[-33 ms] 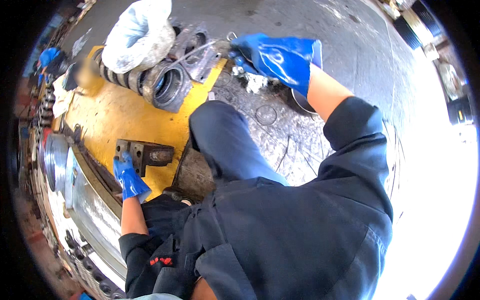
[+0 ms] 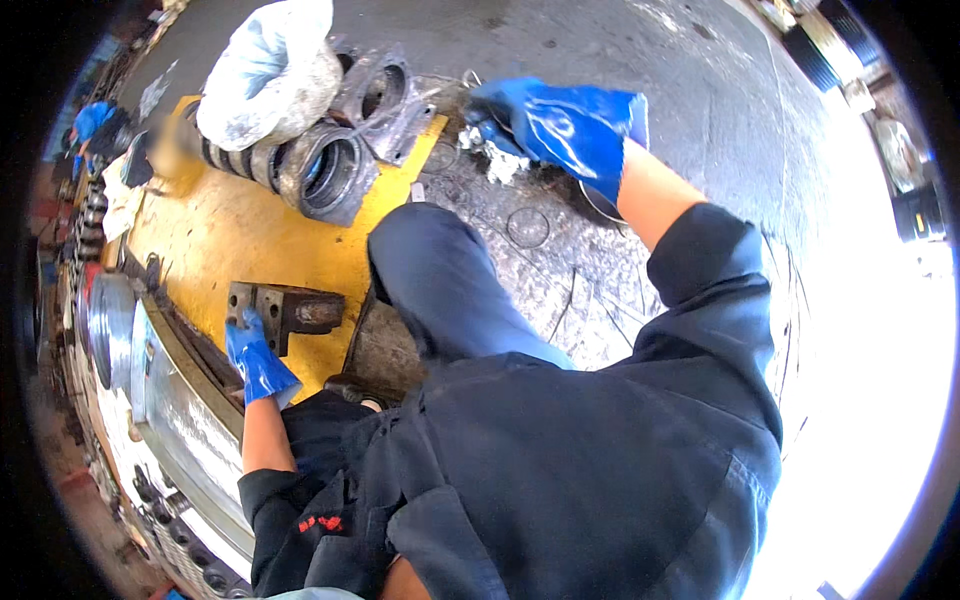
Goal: The person sits on the floor and uses a metal file to scrape and clean the surface of a circular metal ring. They then switch to a rectangular metal block, using the file and a bent metal wire to clean its surface and holes.
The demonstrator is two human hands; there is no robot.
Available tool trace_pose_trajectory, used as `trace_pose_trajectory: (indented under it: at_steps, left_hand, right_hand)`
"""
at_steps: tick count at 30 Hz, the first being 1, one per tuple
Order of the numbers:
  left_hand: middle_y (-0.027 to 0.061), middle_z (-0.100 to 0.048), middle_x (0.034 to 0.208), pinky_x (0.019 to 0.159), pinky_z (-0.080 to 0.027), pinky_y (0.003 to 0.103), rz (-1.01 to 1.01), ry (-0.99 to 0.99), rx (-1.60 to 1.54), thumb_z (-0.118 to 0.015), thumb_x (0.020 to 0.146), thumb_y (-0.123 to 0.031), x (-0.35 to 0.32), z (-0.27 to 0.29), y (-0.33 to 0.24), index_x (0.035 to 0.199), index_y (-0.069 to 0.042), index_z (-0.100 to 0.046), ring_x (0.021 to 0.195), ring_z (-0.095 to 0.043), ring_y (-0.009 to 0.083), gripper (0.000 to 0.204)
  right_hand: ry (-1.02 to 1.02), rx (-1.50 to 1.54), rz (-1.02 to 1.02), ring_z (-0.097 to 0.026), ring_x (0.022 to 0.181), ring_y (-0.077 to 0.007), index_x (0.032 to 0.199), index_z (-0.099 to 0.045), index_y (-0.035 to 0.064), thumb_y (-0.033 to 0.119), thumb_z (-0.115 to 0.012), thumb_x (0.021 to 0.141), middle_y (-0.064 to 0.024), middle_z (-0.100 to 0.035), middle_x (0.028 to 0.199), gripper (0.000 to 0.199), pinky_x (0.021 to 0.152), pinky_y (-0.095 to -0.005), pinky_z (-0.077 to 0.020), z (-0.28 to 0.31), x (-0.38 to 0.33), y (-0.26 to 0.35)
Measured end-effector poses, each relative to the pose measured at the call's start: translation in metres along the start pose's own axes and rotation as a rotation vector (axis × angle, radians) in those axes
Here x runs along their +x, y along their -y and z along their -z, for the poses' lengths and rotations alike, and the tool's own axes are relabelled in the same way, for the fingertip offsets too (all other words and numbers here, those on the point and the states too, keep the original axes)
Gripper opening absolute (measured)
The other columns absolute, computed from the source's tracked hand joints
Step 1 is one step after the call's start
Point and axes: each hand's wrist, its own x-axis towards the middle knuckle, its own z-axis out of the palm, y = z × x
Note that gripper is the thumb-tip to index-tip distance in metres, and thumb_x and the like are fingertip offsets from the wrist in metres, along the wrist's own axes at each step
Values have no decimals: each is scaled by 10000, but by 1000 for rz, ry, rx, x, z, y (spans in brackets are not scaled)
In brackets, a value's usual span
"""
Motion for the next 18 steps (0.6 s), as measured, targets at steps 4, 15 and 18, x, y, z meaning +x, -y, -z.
trace_pose_trajectory:
  at_steps: [4, 15, 18]
  left_hand:
    - [297, -660, 1172, 912, -517, 483, -27, -11, -22, -628, 885, -413, -3, -10, 18, 1235, 50, -605, 1079, -644, 446, 581]
    - [299, -621, 1249, 965, -498, 480, 28, 110, 87, -627, 871, -469, -7, -21, 4, 1270, 51, -596, 1127, -621, 440, 656]
    - [316, -589, 1289, 998, -477, 491, -23, 93, 195, -614, 868, -497, -5, -22, 3, 1284, 50, -588, 1167, -592, 455, 688]
  right_hand:
    - [-277, 336, -410, -522, 568, -67, 983, -675, 50, 182, -601, 988, 23, -580, 741, 152, 483, -211, -435, 0, -60, -43]
    - [-654, 685, -847, -555, 555, -142, 846, -653, 117, 249, -613, 936, -1, -633, 700, 165, 509, -309, -425, -3, -111, -205]
    - [-706, 339, -676, -587, 638, -150, 923, -652, 63, 203, -572, 942, -45, -650, 770, 163, 602, -313, -449, -7, -115, -220]
